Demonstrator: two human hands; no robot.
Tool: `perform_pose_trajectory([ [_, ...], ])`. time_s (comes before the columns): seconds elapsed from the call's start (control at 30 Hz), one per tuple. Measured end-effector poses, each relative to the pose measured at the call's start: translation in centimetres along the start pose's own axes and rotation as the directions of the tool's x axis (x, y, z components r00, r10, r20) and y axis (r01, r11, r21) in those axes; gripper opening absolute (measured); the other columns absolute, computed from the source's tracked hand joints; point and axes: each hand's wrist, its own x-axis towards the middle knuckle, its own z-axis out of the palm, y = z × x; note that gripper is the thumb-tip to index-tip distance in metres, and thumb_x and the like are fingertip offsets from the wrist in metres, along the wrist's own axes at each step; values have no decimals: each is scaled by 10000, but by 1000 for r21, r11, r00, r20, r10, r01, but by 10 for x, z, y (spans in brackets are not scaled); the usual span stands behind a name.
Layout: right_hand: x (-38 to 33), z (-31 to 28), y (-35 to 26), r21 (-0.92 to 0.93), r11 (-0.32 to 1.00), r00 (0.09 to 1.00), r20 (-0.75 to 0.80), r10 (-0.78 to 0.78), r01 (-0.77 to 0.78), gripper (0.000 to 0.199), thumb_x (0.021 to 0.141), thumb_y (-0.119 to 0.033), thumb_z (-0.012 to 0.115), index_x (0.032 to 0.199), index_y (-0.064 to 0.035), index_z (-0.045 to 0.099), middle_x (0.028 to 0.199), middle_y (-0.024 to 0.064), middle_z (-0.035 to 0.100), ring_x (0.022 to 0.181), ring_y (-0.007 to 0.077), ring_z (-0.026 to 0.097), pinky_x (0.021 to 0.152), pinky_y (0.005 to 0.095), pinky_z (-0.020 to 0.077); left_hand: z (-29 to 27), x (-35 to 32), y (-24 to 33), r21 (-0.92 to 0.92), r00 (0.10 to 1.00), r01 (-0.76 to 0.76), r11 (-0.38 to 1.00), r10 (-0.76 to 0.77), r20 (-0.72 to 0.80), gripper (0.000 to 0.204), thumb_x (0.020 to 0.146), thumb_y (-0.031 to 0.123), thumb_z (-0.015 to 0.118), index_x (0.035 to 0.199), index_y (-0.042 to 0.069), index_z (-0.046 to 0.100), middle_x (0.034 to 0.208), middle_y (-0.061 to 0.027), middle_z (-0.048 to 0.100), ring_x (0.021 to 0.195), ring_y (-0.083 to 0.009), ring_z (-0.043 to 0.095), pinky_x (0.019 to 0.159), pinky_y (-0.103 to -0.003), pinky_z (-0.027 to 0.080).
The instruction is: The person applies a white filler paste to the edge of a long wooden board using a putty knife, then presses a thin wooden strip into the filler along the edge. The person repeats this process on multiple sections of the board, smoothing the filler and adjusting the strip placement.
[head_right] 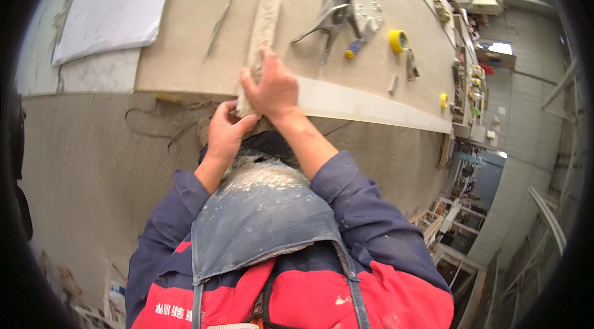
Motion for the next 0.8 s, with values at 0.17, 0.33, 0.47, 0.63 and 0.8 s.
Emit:
perform_pose_trajectory([
  [0.17,4,-27,6,64,996,997,59,52,-56,628,900,-388,765,1364,-14,565,1016,205,684,839,386,687,742,451,566,6,-3,0,-71,1000,6,997,-8,-19,446,891,78,817,1259,-30,589,1043,-74,708,885,-124,663,807,-275,553],
  [0.33,30,-60,48,8,876,869,-119,480,-483,815,862,-455,792,1472,-27,463,1336,219,564,1248,362,566,1060,462,466,8,-1,-9,-112,999,-29,993,26,-28,436,904,90,811,1258,-24,584,1036,-71,704,876,-119,649,808,-274,550],
  [0.47,66,-50,81,-114,713,721,-124,681,-692,1157,734,-544,849,1573,15,282,1442,271,478,1347,402,503,1137,509,398,12,-4,-10,-112,999,-32,993,27,-45,432,914,100,802,1263,-19,577,1052,-83,705,886,-134,659,808,-294,558],
  [0.63,89,-47,97,14,603,603,-7,798,-797,1110,702,-423,825,1556,57,304,1354,245,564,1303,361,558,1107,480,442,11,-4,-10,-101,1000,-20,995,18,-22,421,926,102,792,1267,-4,570,1133,-95,700,928,-168,683,850,-333,583],
  [0.8,43,-108,155,878,10,822,444,356,-479,797,786,-347,800,1400,83,530,1182,152,698,1215,265,622,1040,403,471,3,-2,-13,-130,999,-29,991,25,-35,378,946,81,769,1261,16,570,1163,-97,699,976,-208,716,889,-388,609],
])
